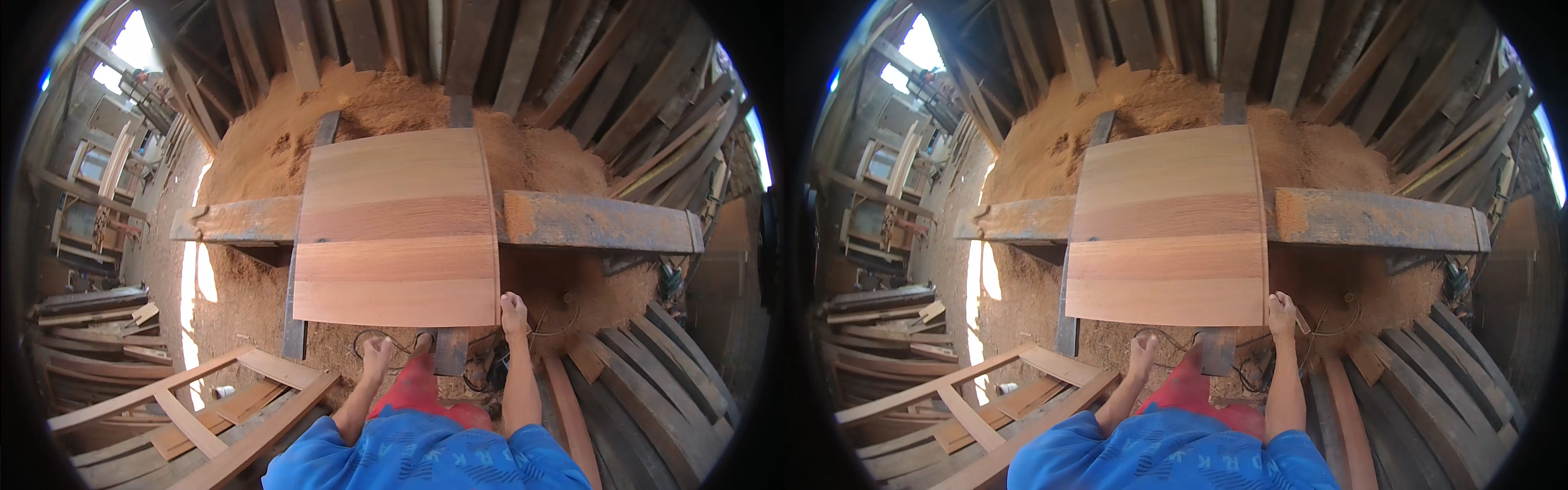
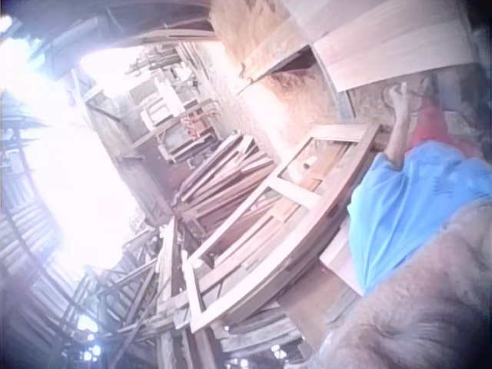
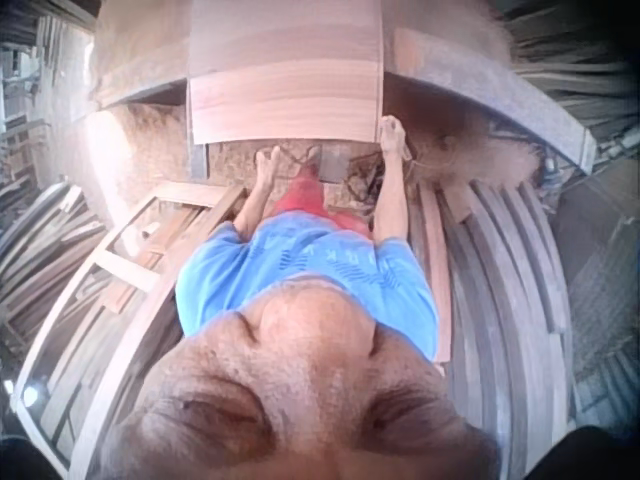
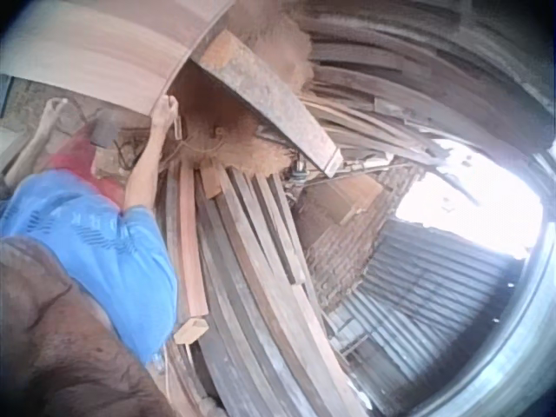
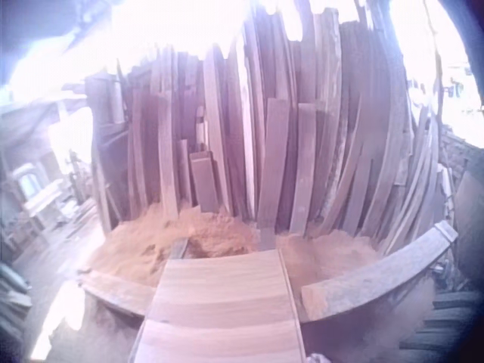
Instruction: The person uses a handheld electric router to shape the edges of a rectangular wooden board. They guide the tool along the perimeter, flip the board to work on different sides, and inspect the edges between passes.
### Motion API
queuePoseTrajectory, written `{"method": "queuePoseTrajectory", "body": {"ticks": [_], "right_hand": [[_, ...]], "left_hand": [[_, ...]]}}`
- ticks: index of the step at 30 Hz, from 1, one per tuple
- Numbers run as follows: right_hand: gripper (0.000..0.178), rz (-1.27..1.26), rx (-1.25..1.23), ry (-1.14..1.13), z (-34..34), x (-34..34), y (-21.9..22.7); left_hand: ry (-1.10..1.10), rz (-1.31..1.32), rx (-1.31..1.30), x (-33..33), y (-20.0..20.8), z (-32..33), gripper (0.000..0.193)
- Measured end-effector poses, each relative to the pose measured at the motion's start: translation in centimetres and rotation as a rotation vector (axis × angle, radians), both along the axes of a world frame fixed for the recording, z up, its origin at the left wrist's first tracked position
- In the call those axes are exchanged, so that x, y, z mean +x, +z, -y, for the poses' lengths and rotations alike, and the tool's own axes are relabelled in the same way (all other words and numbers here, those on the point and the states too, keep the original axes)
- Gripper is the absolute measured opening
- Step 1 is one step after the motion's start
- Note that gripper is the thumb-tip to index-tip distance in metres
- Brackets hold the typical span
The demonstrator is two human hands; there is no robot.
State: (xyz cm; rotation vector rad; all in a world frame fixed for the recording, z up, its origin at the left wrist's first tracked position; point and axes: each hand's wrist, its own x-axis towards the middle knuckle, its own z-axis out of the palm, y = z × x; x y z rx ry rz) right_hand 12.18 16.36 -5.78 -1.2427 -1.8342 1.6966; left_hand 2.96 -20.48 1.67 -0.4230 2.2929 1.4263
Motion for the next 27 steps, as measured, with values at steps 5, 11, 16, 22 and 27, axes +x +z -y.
{"method": "queuePoseTrajectory", "body": {"ticks": [5, 11, 16, 22, 27], "right_hand": [[0.032, 0.11, -0.115, 0.118, 2.0, -3.8, 2.6], [0.03, 0.229, -0.113, 0.102, 1.3, -3.6, 3.7], [0.032, 0.124, -0.282, 0.072, 0.7, -2.3, 2.4], [0.036, 0.006, -0.441, 0.103, 1.5, 4.4, 5.0], [0.038, -0.247, -0.638, 0.319, 7.0, 8.1, 17.5]], "left_hand": [[0.607, 0.168, 0.8, -10.0, -2.3, 4.6, 0.045], [0.724, 0.05, 0.933, -9.4, -4.3, 3.1, 0.05], [0.676, 0.046, 0.954, -7.8, -1.5, 4.8, 0.05], [0.671, 0.017, 0.911, -1.9, 3.8, 6.8, 0.048], [0.509, -0.202, 0.777, -0.6, 12.8, 12.5, 0.049]]}}
